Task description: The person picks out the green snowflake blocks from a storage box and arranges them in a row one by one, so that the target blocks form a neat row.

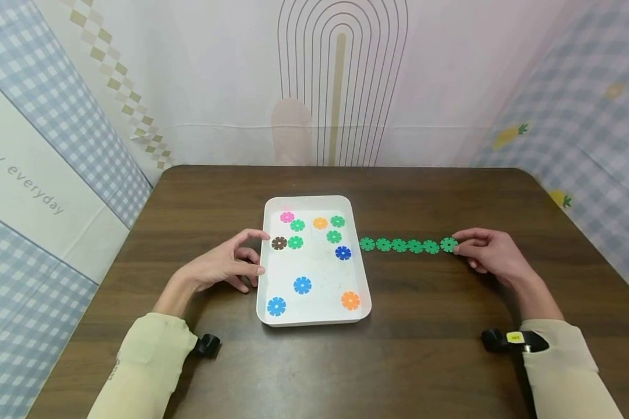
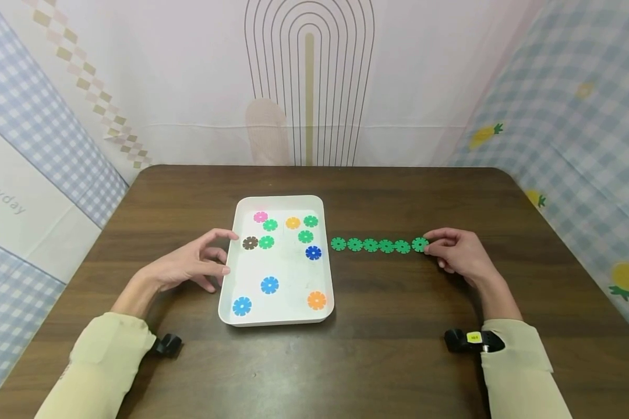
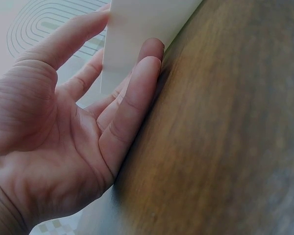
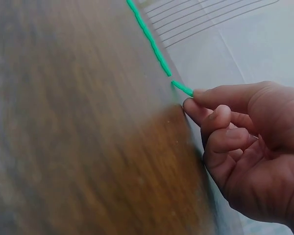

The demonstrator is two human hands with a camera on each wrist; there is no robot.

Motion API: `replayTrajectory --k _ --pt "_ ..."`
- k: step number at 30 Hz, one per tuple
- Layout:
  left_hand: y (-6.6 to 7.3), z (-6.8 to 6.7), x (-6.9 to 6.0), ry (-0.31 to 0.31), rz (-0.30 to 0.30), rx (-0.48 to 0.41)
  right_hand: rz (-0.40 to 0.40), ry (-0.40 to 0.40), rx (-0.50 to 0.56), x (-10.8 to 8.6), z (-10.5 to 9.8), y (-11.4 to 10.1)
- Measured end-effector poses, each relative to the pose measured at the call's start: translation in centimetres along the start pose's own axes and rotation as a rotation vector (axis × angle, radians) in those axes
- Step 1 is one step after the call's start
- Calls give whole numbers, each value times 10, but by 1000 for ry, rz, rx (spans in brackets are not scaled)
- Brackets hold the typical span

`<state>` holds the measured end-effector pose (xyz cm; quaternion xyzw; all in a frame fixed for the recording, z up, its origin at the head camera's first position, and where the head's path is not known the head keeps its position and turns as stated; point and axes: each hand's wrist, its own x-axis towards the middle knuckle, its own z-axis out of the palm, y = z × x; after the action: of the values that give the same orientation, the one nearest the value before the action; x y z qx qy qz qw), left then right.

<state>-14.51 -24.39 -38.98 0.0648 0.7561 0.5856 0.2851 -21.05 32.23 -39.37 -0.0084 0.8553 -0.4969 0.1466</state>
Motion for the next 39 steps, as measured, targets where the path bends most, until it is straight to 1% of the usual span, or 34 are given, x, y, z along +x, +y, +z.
replayTrajectory --k 10,14,20,23,26,30,32,36,39 --pt "1 0 0 1 4 3 7 9 -1 -3 0 -3" --pt "1 0 0 1 7 3 2 6 -14 -3 0 -3" --pt "1 -1 0 0 7 3 15 3 -38 -4 0 -4" --pt "1 -1 0 3 5 3 7 5 -51 -5 -1 -4" --pt "1 -1 -1 4 4 2 -9 25 -73 -6 -2 -6" --pt "0 0 -1 2 4 3 -33 57 -113 -9 3 -18" --pt "0 -1 0 4 3 3 -58 57 -137 -8 7 -27" --pt "-1 -1 0 5 1 -1 -119 28 -177 -7 20 -52" --pt "0 0 0 2 4 0 -155 -8 -168 -6 34 -72"
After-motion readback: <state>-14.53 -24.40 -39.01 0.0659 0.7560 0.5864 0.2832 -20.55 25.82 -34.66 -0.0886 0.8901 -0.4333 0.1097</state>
